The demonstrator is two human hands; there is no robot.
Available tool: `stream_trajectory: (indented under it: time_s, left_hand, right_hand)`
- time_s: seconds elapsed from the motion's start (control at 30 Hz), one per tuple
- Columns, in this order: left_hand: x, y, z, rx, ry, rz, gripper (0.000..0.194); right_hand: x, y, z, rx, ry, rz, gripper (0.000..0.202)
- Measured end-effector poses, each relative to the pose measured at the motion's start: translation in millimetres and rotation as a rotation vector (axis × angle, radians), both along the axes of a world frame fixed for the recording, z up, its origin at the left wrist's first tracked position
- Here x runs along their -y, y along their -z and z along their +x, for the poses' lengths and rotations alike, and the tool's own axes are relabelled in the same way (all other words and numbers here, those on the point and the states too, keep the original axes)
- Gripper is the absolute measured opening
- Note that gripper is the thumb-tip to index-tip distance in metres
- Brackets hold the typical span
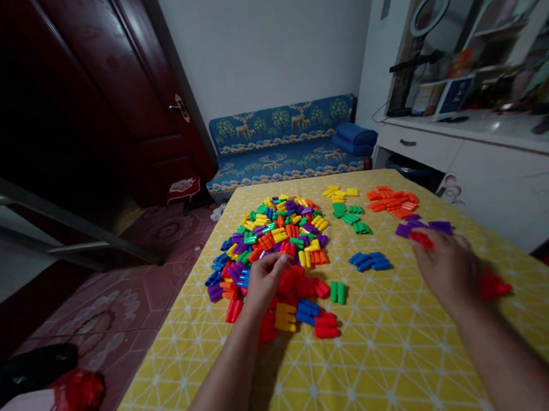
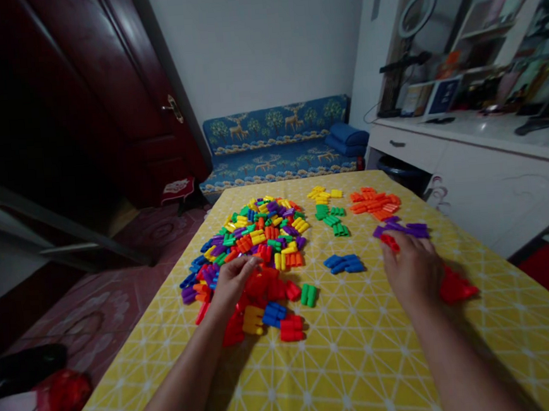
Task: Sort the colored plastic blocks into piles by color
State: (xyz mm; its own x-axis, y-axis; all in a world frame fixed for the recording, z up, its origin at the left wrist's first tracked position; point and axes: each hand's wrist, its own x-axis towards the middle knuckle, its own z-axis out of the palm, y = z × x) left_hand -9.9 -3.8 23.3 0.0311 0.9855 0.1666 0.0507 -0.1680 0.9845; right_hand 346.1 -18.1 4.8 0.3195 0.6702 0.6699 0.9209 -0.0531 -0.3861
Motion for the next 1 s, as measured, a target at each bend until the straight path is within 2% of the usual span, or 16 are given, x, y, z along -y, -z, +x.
stream_trajectory:
  time_s: [0.1, 0.17, 0.23, 0.3, 0.37, 0.47, 0.57, 0.63, 0.73, 0.83, 0.87, 0.93, 1.0]
  left_hand:
    - [0, -2.0, 2, 0.265, 0.009, -0.159, 0.051]
    - [1, -5.3, 2, 0.477, 0.088, -0.264, 0.056]
    - [2, -9.2, 0, 0.640, 0.197, -0.336, 0.060]
    - [3, -12.9, -3, 0.735, 0.292, -0.374, 0.062]
    - [4, -15.9, -6, 0.780, 0.360, -0.387, 0.064]
    - [7, -18.9, -8, 0.793, 0.406, -0.385, 0.069]
    - [12, -20.0, -7, 0.754, 0.461, -0.381, 0.075]
    - [16, -19.3, -6, 0.729, 0.504, -0.371, 0.077]
    - [19, -16.4, -3, 0.729, 0.563, -0.352, 0.078]
    - [17, -12.0, -2, 0.706, 0.633, -0.345, 0.077]
    - [16, -10.5, -2, 0.687, 0.655, -0.337, 0.076]
    - [13, -7.5, -2, 0.644, 0.675, -0.294, 0.072]
    - [10, -5.1, -3, 0.601, 0.663, -0.238, 0.068]
  right_hand:
    - [2, 24.4, 32, 0.076, 0.102, -0.122, 0.032]
    - [2, 36.1, 30, 0.043, 0.127, -0.162, 0.032]
    - [0, 36.5, 13, 0.022, 0.067, -0.125, 0.034]
    - [-1, 24.5, -16, 0.003, -0.095, -0.036, 0.034]
    - [0, 5.9, -52, -0.054, -0.336, 0.026, 0.033]
    - [8, -16.6, -111, -0.167, -0.684, -0.031, 0.034]
    - [17, -21.1, -158, -0.177, -0.910, -0.163, 0.051]
    - [20, -17.8, -178, -0.157, -0.961, -0.214, 0.058]
    - [21, -13.6, -191, -0.156, -0.959, -0.206, 0.050]
    - [18, -14.5, -183, -0.177, -0.931, -0.161, 0.034]
    - [16, -14.9, -175, -0.191, -0.879, -0.137, 0.028]
    - [10, -13.4, -150, -0.254, -0.686, -0.089, 0.022]
    - [2, -7.9, -115, -0.377, -0.464, -0.074, 0.028]
